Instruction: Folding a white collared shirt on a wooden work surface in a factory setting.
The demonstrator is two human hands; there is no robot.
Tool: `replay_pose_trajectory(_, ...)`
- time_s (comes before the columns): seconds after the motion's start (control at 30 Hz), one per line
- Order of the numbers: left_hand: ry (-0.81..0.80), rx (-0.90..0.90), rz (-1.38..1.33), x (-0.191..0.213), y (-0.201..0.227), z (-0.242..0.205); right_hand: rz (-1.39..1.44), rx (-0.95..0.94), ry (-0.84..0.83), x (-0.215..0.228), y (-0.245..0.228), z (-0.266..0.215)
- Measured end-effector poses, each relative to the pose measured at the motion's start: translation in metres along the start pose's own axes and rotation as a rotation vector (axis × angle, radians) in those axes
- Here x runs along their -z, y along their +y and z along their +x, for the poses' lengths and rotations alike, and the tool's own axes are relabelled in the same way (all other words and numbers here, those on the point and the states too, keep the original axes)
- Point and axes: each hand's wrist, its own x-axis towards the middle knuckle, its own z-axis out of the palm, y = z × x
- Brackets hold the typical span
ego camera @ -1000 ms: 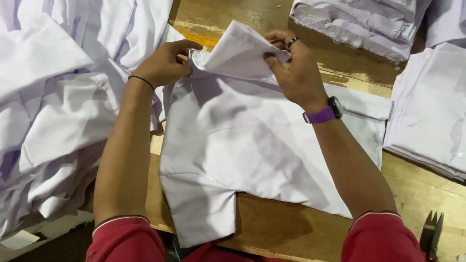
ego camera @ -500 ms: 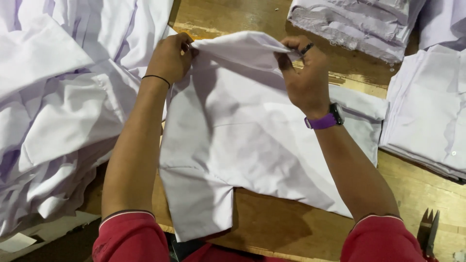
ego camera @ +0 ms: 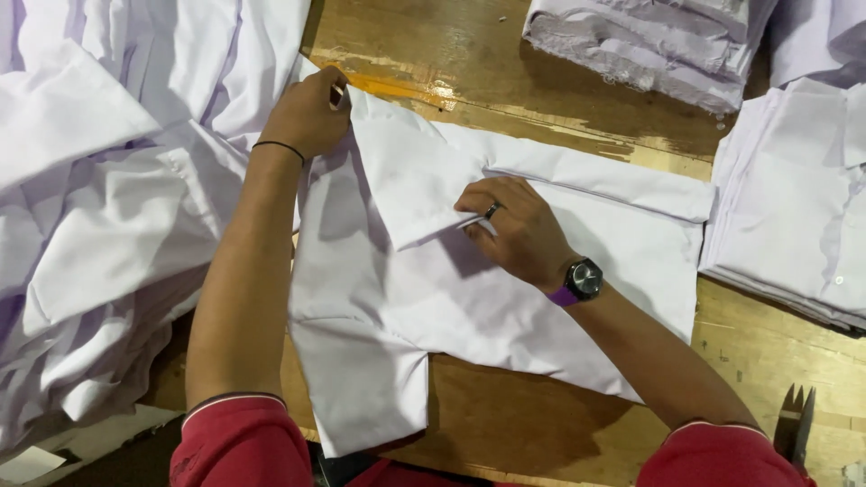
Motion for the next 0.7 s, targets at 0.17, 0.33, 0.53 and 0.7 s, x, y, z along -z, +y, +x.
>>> replay_pose_trajectory(0.17,-0.045,-0.222,-0.156,0.013,0.016,-0.015,0.019,-0.014,-0.192,-0.002,0.0,-0.013)
replay_pose_trajectory(0.33,-0.084,-0.371,-0.099,0.011,0.01,-0.008,-0.002,-0.187,-0.157,0.034,0.04,-0.034)
replay_pose_trajectory(0.53,-0.211,-0.14,-0.243,0.02,0.03,-0.019,-0.411,-0.323,-0.256,0.068,0.096,-0.089)
replay_pose_trajectory(0.7,-0.156,0.041,-0.365,0.019,0.027,-0.02,-0.255,-0.698,-0.496,0.073,0.106,-0.103)
